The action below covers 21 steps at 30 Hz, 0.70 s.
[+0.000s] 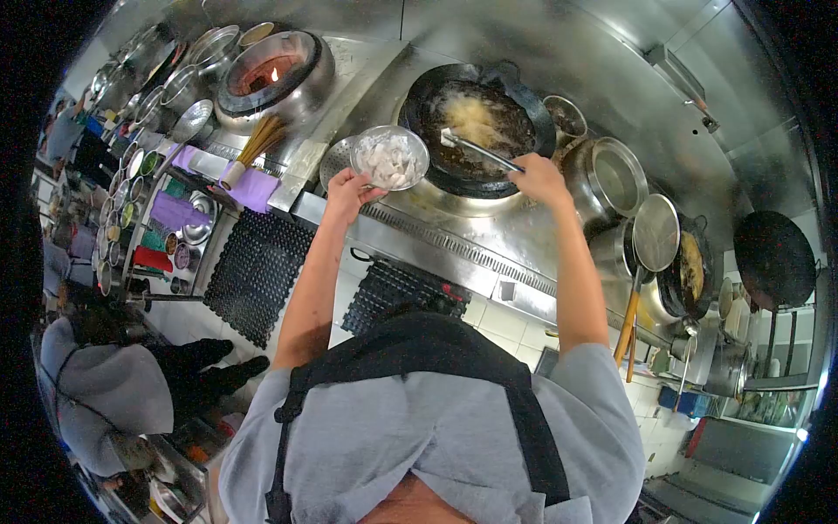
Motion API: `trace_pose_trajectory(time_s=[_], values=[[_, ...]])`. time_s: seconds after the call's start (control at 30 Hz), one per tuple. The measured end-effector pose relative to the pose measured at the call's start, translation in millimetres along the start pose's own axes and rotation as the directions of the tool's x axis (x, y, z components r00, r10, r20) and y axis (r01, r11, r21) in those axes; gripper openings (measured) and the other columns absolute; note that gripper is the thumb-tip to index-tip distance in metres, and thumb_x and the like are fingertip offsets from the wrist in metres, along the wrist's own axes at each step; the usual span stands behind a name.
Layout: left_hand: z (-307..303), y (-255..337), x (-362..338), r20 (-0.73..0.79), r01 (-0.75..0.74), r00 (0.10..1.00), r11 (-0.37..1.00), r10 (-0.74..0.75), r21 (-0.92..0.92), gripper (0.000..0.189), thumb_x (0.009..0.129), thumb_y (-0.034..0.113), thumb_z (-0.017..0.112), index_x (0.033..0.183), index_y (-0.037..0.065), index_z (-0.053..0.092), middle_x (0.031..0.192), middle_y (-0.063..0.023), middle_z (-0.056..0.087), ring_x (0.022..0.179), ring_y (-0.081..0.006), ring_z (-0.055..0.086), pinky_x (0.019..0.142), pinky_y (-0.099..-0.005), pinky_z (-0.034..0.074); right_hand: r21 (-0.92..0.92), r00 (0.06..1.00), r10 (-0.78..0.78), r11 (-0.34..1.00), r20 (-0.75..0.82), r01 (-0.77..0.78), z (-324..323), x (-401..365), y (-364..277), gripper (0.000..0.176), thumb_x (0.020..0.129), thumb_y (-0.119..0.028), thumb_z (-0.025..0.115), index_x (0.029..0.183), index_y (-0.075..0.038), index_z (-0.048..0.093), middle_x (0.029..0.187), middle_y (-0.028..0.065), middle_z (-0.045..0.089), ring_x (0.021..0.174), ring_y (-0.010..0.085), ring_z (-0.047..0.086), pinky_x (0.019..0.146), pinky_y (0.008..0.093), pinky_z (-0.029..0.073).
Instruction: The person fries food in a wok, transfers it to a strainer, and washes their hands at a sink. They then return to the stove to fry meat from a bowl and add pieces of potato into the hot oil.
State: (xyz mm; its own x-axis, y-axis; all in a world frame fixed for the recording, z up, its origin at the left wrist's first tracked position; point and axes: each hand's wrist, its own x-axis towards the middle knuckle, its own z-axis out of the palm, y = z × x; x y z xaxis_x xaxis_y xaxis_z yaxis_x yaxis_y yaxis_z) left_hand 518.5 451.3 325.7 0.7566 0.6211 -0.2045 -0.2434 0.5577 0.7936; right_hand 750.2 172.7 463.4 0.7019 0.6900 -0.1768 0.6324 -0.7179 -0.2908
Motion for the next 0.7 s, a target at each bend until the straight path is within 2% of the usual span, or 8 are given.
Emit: trace_pose_trajectory(time_s=[0.1,0.13,0.23,0.27,0.37,0.43,0.53,0.7], values=[[-2.2,1.4,-5.1,0.028,0.0,1.0,1.0,0.0,0.01,0.014,0.087,-0.002,0.056,0.075,0.0,0.048,0.084,-0.0147,0.06,0.072,-0.03,0.068,0.062,-0.0376,0.063,-0.104,0.977,0.114,0.985,-0.181,-0.134,5.7,-9.3,-11.3,0.037,0.08,-0.025,0.064,0.114,-0.012,0.067,0.099,0.018,0.068,0.098,0.0356,0.064,0.086,0.0439,0.049],[-2.8,3.1,-5.4,0.039,-0.006,0.999,1.0,0.005,0.015,0.015,0.087,-0.002,0.056,0.075,0.0,0.048,0.083,-0.0138,0.059,0.071,-0.0292,0.068,0.062,-0.0373,0.063,-0.063,0.972,0.079,0.993,-0.219,-0.095,6.3,-9.2,-5.5,0.038,0.08,-0.025,0.064,0.116,-0.012,0.066,0.102,0.0176,0.068,0.099,0.0354,0.064,0.088,0.0442,0.049],[1.8,5.8,-10.3,0.044,-0.063,0.997,0.996,0.06,0.062,0.017,0.087,-0.001,0.056,0.073,0.0,0.048,0.078,-0.011,0.056,0.066,-0.0262,0.067,0.06,-0.0359,0.062,-0.083,0.981,-0.073,0.995,-0.18,0.059,-22.7,-52.0,-33.9,0.039,0.08,-0.026,0.064,0.117,-0.012,0.066,0.104,0.0179,0.067,0.099,0.0356,0.063,0.089,0.0446,0.049],[5.6,9.9,-12.3,0.057,-0.055,0.997,0.991,0.049,0.122,0.017,0.088,0.0,0.056,0.073,0.001,0.048,0.08,-0.0115,0.058,0.068,-0.026,0.067,0.061,-0.0367,0.062,-0.069,0.983,-0.149,0.987,-0.104,0.143,-27.9,-62.9,-47.9,0.038,0.08,-0.026,0.064,0.116,-0.013,0.066,0.103,0.0176,0.067,0.098,0.035,0.064,0.087,0.0447,0.049],[15.9,19.7,-10.1,0.089,-0.055,0.996,0.963,0.032,0.264,0.017,0.088,0.001,0.056,0.074,0.001,0.048,0.083,-0.0119,0.06,0.071,-0.0252,0.067,0.063,-0.0379,0.062,-0.281,0.97,-0.234,0.937,-0.061,0.208,-1.0,-67.2,-72.6,0.035,0.081,-0.026,0.064,0.114,-0.014,0.067,0.101,0.0176,0.068,0.095,0.0346,0.065,0.084,0.045,0.05],[19.5,19.1,-5.4,0.098,-0.062,0.995,0.95,0.033,0.307,0.015,0.088,0.001,0.056,0.074,0.0,0.049,0.081,-0.0106,0.058,0.069,-0.0243,0.067,0.062,-0.0371,0.062,-0.267,0.981,-0.183,0.95,-0.067,0.16,3.4,-62.7,-75.3,0.032,0.082,-0.025,0.063,0.112,-0.015,0.068,0.098,0.0179,0.068,0.093,0.0355,0.065,0.083,0.0461,0.05],[15.0,9.6,1.6,0.057,-0.045,0.998,0.981,0.035,0.187,0.014,0.087,0.001,0.056,0.076,-0.001,0.049,0.085,-0.0131,0.06,0.071,-0.025,0.067,0.063,-0.0372,0.062,-0.21,0.977,-0.138,0.972,-0.166,0.101,-21.1,-69.6,-60.9,0.033,0.083,-0.024,0.063,0.114,-0.016,0.067,0.098,0.0179,0.068,0.094,0.0364,0.064,0.083,0.047,0.049],[13.7,1.4,1.4,0.018,-0.016,1.0,0.993,0.015,0.118,0.014,0.086,-0.002,0.058,0.076,-0.001,0.048,0.09,-0.0168,0.059,0.076,-0.0299,0.067,0.067,-0.0411,0.063,-0.11,0.947,0.009,0.993,-0.321,-0.047,-52.1,-57.9,7.9,0.034,0.082,-0.023,0.063,0.115,-0.015,0.067,0.098,0.0178,0.068,0.095,0.0362,0.064,0.084,0.0468,0.048]])
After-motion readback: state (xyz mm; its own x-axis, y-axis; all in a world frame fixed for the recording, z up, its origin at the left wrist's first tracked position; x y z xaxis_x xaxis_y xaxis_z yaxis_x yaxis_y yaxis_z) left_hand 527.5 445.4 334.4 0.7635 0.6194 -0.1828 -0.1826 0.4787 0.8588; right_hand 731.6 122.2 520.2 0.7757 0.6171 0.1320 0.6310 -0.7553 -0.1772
